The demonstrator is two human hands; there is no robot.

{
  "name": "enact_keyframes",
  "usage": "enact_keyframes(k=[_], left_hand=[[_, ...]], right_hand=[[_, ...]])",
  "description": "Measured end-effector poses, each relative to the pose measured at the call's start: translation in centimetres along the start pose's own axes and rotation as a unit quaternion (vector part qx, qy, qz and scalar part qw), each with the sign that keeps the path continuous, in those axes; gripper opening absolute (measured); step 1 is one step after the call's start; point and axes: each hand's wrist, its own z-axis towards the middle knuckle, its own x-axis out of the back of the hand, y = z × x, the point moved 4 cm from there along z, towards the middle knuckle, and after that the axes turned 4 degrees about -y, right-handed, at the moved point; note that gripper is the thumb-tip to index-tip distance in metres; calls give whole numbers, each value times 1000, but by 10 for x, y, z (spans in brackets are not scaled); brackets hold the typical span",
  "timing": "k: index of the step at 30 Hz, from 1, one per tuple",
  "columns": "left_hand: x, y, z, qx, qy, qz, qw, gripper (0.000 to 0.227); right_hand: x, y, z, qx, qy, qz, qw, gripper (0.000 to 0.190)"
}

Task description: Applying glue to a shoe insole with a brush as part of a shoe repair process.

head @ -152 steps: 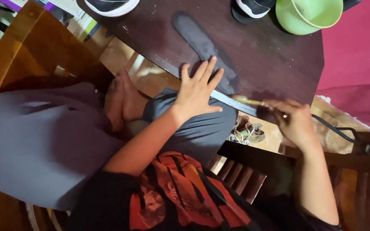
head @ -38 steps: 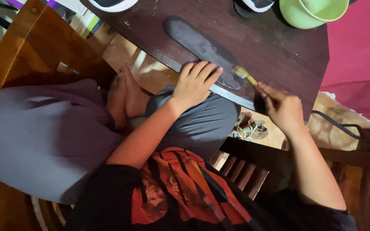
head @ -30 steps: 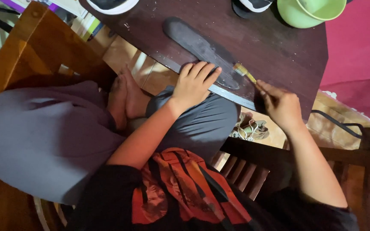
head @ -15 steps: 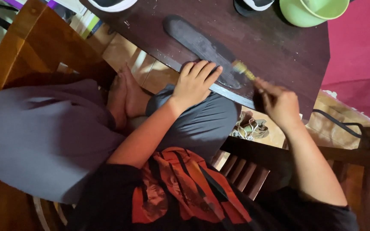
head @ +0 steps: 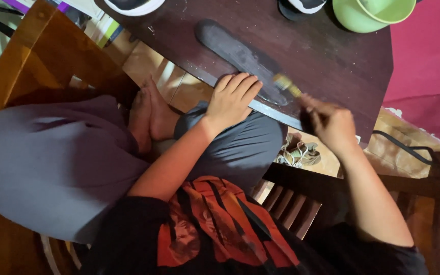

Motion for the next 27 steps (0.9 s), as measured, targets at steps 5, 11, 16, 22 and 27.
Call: enact_keyframes(k=[5,11,16,22,27], left_hand=[[-4,1,-2,2,1,-6,1000,43],[-2,0,-4,7,15,-37,999,66],[18,67,2,34,76,-130,988,75],[62,104,57,284,-41,-514,808,62],[76,74,77,357,-100,-474,798,30]], right_hand=[[11,-30,-1,8,-34,45,998,12],[-6,22,-11,-89,-13,249,964,46],[-6,-1,-29,-54,41,493,867,38],[6,-41,-33,-5,81,402,912,16],[9,-72,-19,21,127,378,917,31]])
